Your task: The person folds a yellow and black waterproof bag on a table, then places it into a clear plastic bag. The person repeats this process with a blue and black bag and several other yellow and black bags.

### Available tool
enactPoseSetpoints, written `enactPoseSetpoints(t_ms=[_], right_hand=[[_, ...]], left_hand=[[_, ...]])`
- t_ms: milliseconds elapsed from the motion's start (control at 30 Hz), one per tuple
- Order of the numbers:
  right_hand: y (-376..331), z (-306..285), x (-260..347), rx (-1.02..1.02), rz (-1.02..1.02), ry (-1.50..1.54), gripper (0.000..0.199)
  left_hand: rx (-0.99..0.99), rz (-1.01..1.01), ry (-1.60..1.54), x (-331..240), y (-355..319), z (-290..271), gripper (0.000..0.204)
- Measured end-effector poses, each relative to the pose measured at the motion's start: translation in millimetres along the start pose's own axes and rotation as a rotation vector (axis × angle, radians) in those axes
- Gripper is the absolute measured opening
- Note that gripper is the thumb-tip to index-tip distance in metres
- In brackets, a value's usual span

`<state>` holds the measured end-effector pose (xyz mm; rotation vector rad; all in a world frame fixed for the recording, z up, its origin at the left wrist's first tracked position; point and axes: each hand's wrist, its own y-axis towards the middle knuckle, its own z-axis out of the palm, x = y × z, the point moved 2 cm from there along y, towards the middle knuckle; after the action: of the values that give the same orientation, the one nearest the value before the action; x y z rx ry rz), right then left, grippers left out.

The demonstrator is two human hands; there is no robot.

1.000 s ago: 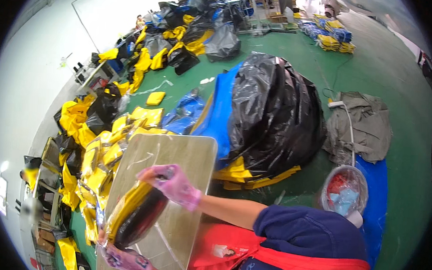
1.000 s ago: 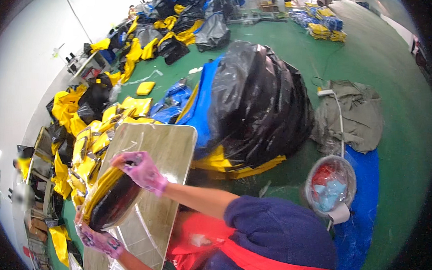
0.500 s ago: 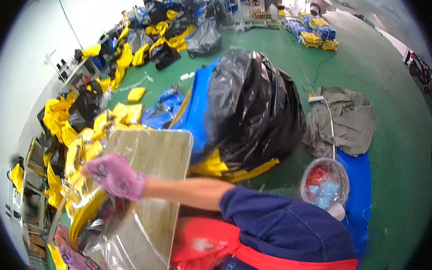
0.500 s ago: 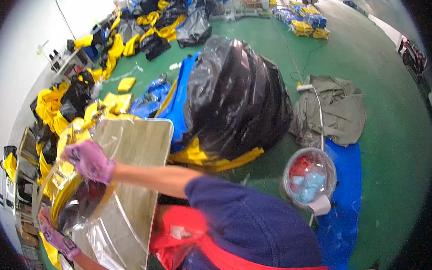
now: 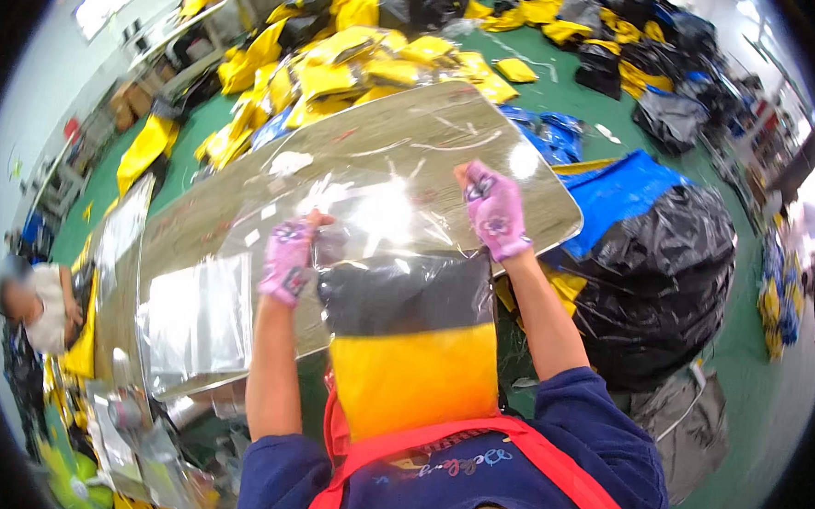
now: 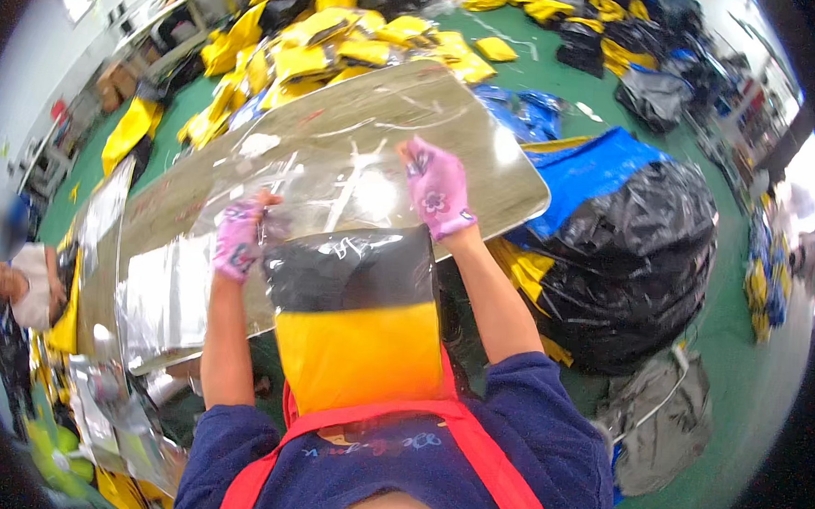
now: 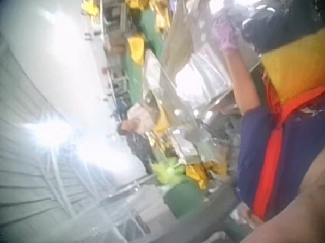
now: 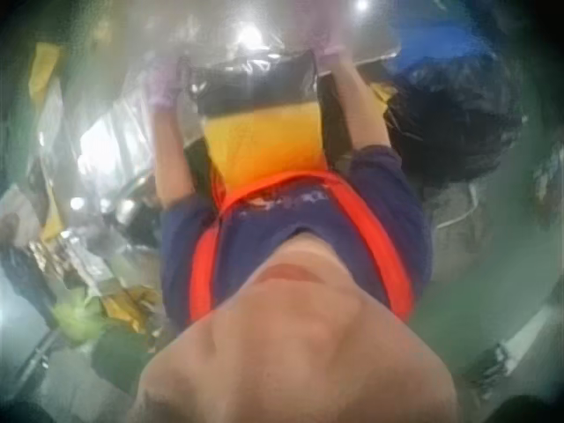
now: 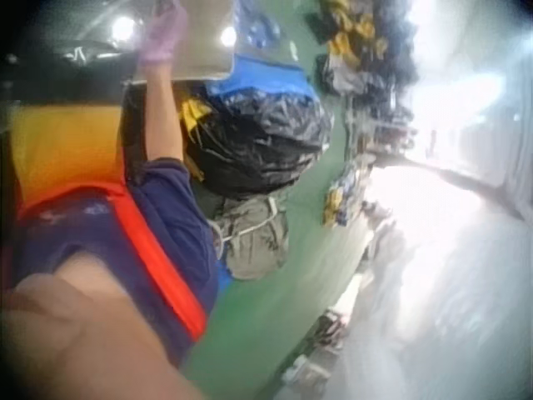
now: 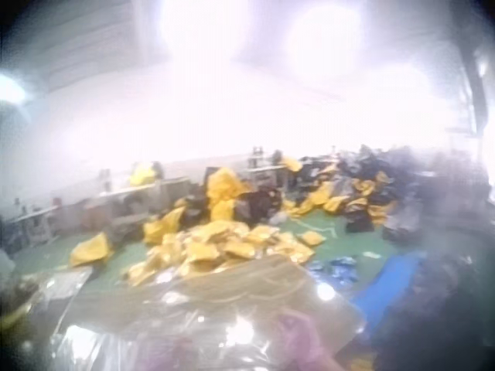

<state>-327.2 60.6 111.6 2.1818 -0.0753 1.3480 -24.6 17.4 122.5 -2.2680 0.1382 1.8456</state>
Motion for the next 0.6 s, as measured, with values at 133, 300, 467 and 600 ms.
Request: enactPoseSetpoints(t_ms=[133, 300, 467, 600], right_hand=[[9.3, 84.6, -26.7, 0.117, -0.391, -0.538, 0.017], [1.0, 169.5, 31.4, 0.607, -0.679, -0.609, 0.014], [14.9, 213.4, 19.2, 0.648, -0.969, -0.760, 0.005], [41.7, 215.4, 18.1, 0.622, -0.945, -0.640, 0.006]], left_hand=[[-0.039, -0.265, -0.448, 119.9, 48.6, -16.0, 0.038], [0.049, -0.277, -0.563, 103.0, 53.4, -0.6, 0.046], [0.193, -0.030, -0.400, 90.6, 39.6, -14.0, 0.039], [0.102, -0.165, -0.317, 81.7, 38.5, -20.8, 0.039]])
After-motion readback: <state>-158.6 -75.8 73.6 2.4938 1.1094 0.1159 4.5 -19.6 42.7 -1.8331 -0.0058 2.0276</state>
